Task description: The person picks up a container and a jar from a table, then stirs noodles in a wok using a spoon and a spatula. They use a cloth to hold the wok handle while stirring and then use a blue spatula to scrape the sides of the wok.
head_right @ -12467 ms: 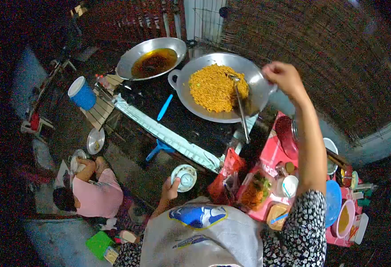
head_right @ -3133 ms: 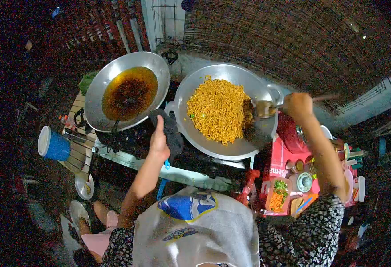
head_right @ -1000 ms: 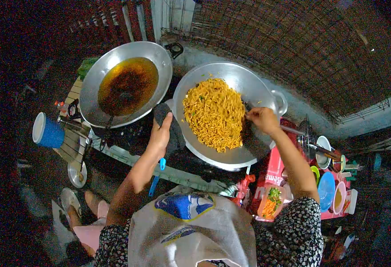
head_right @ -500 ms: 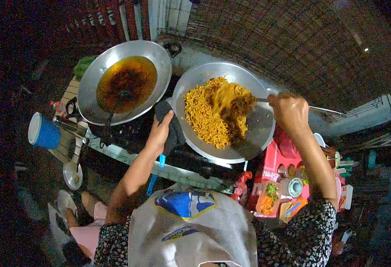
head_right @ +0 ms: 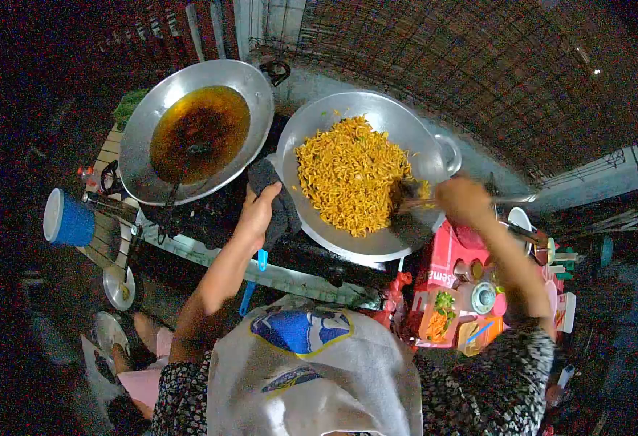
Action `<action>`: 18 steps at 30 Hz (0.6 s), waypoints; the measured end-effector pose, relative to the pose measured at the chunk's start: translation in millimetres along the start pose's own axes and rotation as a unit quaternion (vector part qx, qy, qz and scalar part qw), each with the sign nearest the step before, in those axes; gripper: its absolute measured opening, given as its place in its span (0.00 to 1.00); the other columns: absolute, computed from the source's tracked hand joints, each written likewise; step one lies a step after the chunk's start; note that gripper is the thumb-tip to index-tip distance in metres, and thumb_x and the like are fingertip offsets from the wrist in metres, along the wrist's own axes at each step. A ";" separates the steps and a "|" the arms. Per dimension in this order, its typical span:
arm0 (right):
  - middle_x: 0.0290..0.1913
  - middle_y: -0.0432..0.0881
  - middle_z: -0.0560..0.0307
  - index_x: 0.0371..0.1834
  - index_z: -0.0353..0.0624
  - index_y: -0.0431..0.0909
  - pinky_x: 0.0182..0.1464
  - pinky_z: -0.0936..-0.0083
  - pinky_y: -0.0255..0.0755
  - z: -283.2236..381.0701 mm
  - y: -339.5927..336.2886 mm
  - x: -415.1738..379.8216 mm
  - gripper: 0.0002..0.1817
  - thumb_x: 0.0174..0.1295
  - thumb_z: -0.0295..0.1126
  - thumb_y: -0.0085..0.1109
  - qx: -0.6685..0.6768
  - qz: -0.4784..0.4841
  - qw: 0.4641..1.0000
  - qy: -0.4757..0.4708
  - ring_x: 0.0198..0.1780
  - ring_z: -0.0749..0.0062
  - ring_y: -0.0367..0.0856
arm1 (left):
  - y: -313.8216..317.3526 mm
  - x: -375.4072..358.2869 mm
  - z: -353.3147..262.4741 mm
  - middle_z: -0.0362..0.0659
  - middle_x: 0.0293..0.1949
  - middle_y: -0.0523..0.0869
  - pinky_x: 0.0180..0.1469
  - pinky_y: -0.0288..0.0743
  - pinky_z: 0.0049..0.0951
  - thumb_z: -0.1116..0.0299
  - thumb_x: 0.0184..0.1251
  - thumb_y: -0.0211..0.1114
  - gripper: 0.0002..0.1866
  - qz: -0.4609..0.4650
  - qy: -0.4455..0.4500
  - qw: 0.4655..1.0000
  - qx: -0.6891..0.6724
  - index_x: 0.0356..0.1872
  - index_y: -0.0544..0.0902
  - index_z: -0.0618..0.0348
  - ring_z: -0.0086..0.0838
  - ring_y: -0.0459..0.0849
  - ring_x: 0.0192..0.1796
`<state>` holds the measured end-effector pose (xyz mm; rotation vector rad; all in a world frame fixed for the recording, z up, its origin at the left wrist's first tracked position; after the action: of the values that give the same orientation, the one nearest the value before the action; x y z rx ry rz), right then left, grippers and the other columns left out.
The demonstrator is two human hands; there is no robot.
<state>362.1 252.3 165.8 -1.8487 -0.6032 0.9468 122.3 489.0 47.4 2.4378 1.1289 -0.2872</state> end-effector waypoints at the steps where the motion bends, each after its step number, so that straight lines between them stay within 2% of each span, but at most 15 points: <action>1: 0.28 0.80 0.47 0.31 0.46 0.78 0.35 0.62 0.74 16.8 21.1 7.0 0.10 0.53 0.39 0.52 0.106 -0.035 0.994 -0.020 0.33 0.53 0.80 | 0.1 0.4 0.0 0.45 0.44 0.74 0.50 0.66 0.29 0.63 0.56 0.58 0.24 0.001 -0.001 1.000 0.000 0.52 0.64 0.60 0.31 0.74 0.47; 2: 0.29 0.80 0.46 0.32 0.46 0.78 0.35 0.62 0.73 37.7 43.5 16.7 0.10 0.53 0.38 0.54 0.210 -0.070 0.974 -0.040 0.33 0.52 0.79 | 0.3 0.6 0.4 0.45 0.45 0.74 0.51 0.66 0.29 0.64 0.56 0.58 0.24 0.000 -0.016 1.000 0.010 0.52 0.63 0.60 0.31 0.73 0.47; 3: 0.30 0.79 0.45 0.34 0.46 0.77 0.36 0.61 0.71 46.7 71.7 29.5 0.10 0.52 0.37 0.55 0.314 -0.105 0.944 0.004 0.34 0.52 0.79 | 0.9 -0.6 1.4 0.45 0.45 0.74 0.51 0.65 0.29 0.64 0.56 0.58 0.24 -0.002 -0.029 0.999 0.019 0.53 0.63 0.61 0.31 0.73 0.48; 4: 0.28 0.80 0.47 0.34 0.46 0.78 0.35 0.64 0.72 52.4 79.2 36.5 0.10 0.53 0.37 0.57 0.298 -0.124 0.946 0.042 0.32 0.55 0.79 | 0.8 -0.3 2.0 0.45 0.45 0.74 0.51 0.65 0.29 0.64 0.56 0.58 0.24 -0.004 -0.026 0.999 0.019 0.53 0.63 0.61 0.31 0.73 0.48; 5: 0.28 0.80 0.47 0.34 0.46 0.78 0.35 0.64 0.72 53.9 75.2 37.3 0.10 0.53 0.37 0.57 0.299 -0.126 0.945 0.038 0.32 0.55 0.79 | 0.8 -1.4 1.0 0.45 0.46 0.74 0.51 0.65 0.29 0.64 0.56 0.58 0.25 0.005 -0.005 1.000 0.017 0.53 0.62 0.61 0.31 0.73 0.48; 8: 0.27 0.80 0.49 0.31 0.44 0.80 0.32 0.70 0.71 43.9 59.6 27.9 0.09 0.50 0.35 0.62 0.410 -0.163 0.897 0.027 0.29 0.63 0.80 | 1.7 -6.4 -2.4 0.46 0.46 0.73 0.51 0.66 0.29 0.64 0.56 0.58 0.25 0.012 0.004 1.000 0.011 0.53 0.62 0.62 0.30 0.73 0.48; 11: 0.27 0.80 0.49 0.32 0.44 0.80 0.32 0.70 0.71 22.8 41.8 15.6 0.09 0.49 0.34 0.63 0.366 -0.132 0.919 0.065 0.29 0.64 0.80 | 2.8 -4.8 -3.9 0.46 0.45 0.74 0.50 0.66 0.28 0.64 0.56 0.58 0.25 0.016 -0.007 1.000 0.001 0.52 0.62 0.63 0.30 0.73 0.47; 13: 0.27 0.80 0.49 0.33 0.45 0.80 0.32 0.70 0.71 11.7 29.1 7.9 0.08 0.49 0.33 0.62 0.355 -0.163 0.919 0.054 0.30 0.62 0.80 | 2.1 -3.4 -1.9 0.46 0.45 0.74 0.50 0.66 0.28 0.64 0.56 0.58 0.25 0.018 -0.008 1.000 -0.004 0.52 0.62 0.63 0.30 0.73 0.47; 15: 0.29 0.81 0.50 0.33 0.47 0.80 0.33 0.69 0.71 8.9 -7.0 -8.6 0.09 0.50 0.35 0.60 0.269 -0.165 0.947 0.064 0.31 0.59 0.80 | 0.9 -2.6 -0.6 0.45 0.44 0.74 0.49 0.66 0.28 0.64 0.56 0.58 0.24 0.013 -0.003 1.000 0.004 0.52 0.62 0.63 0.29 0.74 0.46; 18: 0.30 0.81 0.52 0.34 0.48 0.80 0.33 0.67 0.72 4.3 -52.3 -27.1 0.10 0.51 0.39 0.58 0.199 -0.198 0.956 0.085 0.32 0.57 0.80 | 2.0 -6.9 -3.5 0.45 0.43 0.74 0.48 0.67 0.28 0.65 0.55 0.59 0.24 0.001 -0.001 1.000 -0.003 0.51 0.63 0.63 0.30 0.74 0.46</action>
<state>342.4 257.5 221.3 -1.3646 -0.5964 0.5830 119.4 484.8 53.6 2.4313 1.1254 -0.2856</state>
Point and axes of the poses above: each hand's wrist, its own x-axis towards the middle knuckle, its own y-axis out of the palm, z = x × y, the point moved 5 cm from there along x, towards the middle knuckle
